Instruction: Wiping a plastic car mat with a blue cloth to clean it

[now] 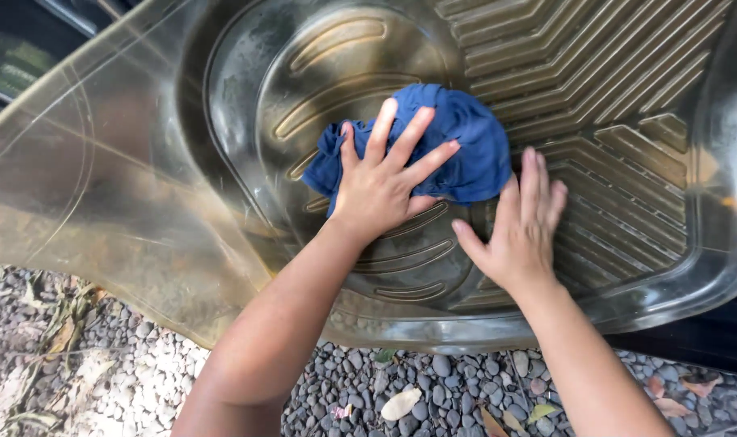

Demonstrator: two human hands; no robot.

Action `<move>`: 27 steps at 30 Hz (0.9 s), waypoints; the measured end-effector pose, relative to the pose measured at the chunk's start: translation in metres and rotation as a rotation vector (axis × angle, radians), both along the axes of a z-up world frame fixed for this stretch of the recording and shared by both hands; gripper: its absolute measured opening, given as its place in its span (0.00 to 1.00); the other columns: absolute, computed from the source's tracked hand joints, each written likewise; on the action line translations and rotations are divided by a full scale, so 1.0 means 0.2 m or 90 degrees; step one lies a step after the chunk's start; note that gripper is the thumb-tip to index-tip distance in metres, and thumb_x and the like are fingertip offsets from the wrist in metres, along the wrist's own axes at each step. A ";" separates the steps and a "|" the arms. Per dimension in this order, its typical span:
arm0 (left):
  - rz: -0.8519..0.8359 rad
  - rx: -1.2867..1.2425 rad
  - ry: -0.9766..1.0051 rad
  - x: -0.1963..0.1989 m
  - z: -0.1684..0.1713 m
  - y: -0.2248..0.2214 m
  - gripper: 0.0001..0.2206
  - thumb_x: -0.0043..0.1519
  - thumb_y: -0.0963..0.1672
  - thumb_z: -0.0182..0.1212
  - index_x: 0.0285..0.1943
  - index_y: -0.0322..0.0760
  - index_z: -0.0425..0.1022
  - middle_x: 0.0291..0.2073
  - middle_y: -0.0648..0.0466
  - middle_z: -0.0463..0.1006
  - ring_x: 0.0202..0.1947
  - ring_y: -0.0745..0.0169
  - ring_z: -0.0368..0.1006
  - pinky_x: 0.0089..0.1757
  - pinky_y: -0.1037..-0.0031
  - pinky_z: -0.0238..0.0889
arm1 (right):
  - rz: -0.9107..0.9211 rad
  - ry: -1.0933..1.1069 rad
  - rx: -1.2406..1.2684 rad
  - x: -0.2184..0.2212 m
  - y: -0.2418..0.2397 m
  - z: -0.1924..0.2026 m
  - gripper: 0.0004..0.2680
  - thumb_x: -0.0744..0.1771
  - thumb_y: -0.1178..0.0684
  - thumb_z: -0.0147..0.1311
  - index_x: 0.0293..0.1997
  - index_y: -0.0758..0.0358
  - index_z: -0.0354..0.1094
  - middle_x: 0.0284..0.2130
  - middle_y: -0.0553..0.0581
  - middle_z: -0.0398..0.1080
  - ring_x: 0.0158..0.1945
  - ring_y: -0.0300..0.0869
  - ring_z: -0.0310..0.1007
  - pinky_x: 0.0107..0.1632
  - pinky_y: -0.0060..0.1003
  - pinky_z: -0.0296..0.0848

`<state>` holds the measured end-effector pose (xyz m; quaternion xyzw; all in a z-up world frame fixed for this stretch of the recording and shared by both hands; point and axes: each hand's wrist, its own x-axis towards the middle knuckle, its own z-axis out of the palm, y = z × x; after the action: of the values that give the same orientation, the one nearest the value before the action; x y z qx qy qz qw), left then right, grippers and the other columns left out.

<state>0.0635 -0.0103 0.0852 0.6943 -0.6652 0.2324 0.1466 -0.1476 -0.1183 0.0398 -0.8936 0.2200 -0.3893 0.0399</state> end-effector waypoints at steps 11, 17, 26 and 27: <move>-0.149 -0.091 0.084 -0.18 -0.33 0.15 0.26 0.40 0.54 0.76 0.48 0.53 0.75 0.60 0.43 0.68 0.51 0.40 0.72 0.39 0.54 0.64 | -0.151 0.169 -0.045 -0.10 -0.04 -0.13 0.25 0.70 0.46 0.50 0.79 0.48 0.50 0.76 0.72 0.39 0.75 0.69 0.29 0.54 0.92 0.31; -0.418 0.228 0.229 -0.33 -0.66 0.80 0.17 0.52 0.51 0.70 0.45 0.41 0.78 0.53 0.40 0.71 0.51 0.42 0.72 0.38 0.55 0.74 | -0.189 0.253 0.029 -0.11 0.03 -0.05 0.27 0.72 0.32 0.40 0.83 0.45 0.44 0.78 0.61 0.27 0.79 0.60 0.22 0.67 0.86 0.31; 0.071 0.095 -0.140 -0.08 0.34 0.56 0.39 0.39 0.54 0.70 0.65 0.53 0.72 0.75 0.47 0.54 0.75 0.37 0.46 0.53 0.25 0.54 | -0.174 0.220 0.012 -0.12 0.03 -0.07 0.27 0.72 0.32 0.41 0.82 0.45 0.43 0.78 0.62 0.29 0.80 0.62 0.25 0.66 0.87 0.33; 0.071 0.095 -0.143 -0.08 0.25 0.49 0.39 0.39 0.54 0.70 0.65 0.53 0.72 0.75 0.47 0.54 0.75 0.37 0.46 0.53 0.25 0.54 | -0.174 0.218 0.013 -0.12 0.03 -0.06 0.27 0.72 0.32 0.41 0.82 0.45 0.43 0.78 0.62 0.29 0.80 0.62 0.25 0.66 0.87 0.33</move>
<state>0.0468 0.0873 0.1361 0.7088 -0.6533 0.2661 0.0063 -0.1710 -0.1129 0.0268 -0.9080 0.3467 -0.2314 -0.0425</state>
